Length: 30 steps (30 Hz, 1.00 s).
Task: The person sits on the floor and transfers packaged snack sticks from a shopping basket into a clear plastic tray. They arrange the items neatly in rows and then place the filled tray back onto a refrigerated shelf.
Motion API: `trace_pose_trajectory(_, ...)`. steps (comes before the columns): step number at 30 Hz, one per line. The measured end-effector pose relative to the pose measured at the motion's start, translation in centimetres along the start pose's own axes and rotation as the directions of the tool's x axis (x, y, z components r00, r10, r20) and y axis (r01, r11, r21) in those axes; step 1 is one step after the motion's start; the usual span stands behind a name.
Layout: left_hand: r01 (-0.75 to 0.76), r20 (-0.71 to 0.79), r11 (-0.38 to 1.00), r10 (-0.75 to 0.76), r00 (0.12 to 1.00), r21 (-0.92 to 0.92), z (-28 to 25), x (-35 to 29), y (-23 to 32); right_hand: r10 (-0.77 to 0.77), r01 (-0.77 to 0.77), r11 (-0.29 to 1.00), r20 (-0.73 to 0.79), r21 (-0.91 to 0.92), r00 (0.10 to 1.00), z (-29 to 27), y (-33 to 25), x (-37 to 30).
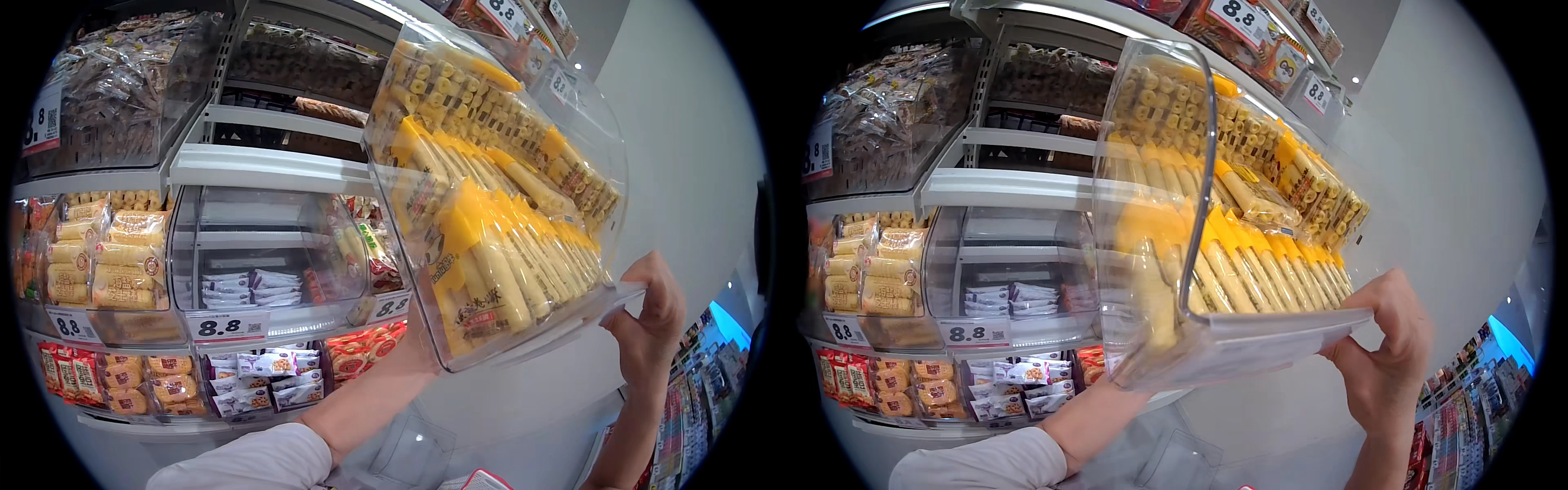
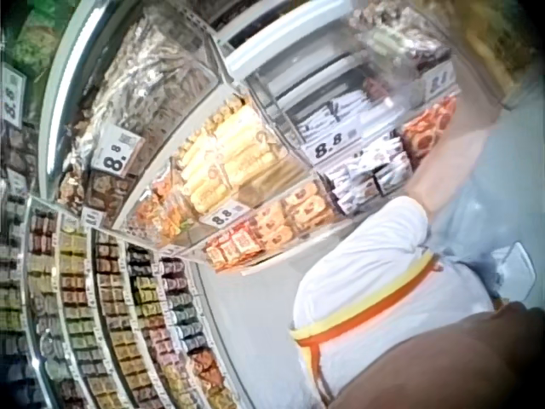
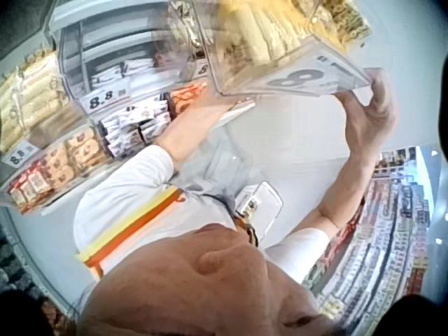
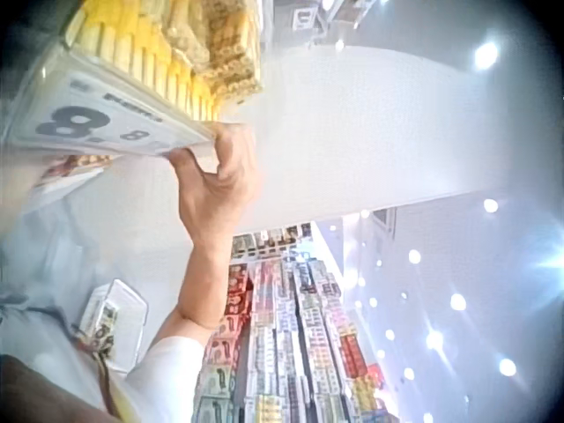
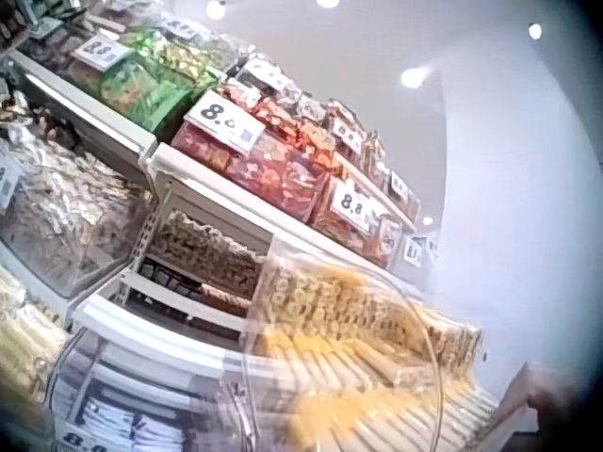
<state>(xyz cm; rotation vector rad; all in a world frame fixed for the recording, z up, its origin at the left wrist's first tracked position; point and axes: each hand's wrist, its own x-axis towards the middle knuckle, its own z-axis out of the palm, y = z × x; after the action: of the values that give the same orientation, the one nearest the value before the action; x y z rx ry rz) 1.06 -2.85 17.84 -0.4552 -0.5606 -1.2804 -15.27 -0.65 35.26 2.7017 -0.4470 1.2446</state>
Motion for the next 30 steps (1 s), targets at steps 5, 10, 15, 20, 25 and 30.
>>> trace_pose_trajectory(5,0.143,-0.093,0.987,-0.136,0.986,0.070,-1.6,-2.0,-2.5,-0.083,0.076,0.973,-0.025,-0.216,0.996,-4.0,-2.8,-6.2)
trace_pose_trajectory(10,0.383,-0.238,0.916,-0.349,0.907,0.118,-5.4,-3.8,-7.2,-0.011,0.040,0.956,0.101,-0.292,0.995,-6.7,-2.9,-13.8)
trace_pose_trajectory(15,0.626,-0.401,0.772,-0.542,0.739,0.109,-11.7,-7.6,-11.8,0.142,-0.072,0.927,0.167,-0.367,0.976,-5.1,-2.3,-21.6)
trace_pose_trajectory(20,0.839,-0.577,0.544,-0.685,0.445,0.000,-19.4,-17.1,-17.4,0.384,-0.285,0.861,0.171,-0.420,0.907,-0.5,-3.2,-32.5)
trace_pose_trajectory(25,0.933,-0.705,0.319,-0.700,0.115,-0.164,-25.5,-29.9,-19.1,0.652,-0.537,0.751,0.306,-0.385,0.694,5.5,-7.3,-41.3)
trace_pose_trajectory(30,0.915,-0.727,0.160,-0.662,-0.179,-0.370,-29.6,-43.8,-19.1,0.792,-0.755,0.570,0.462,-0.325,0.399,9.4,-10.7,-50.7)
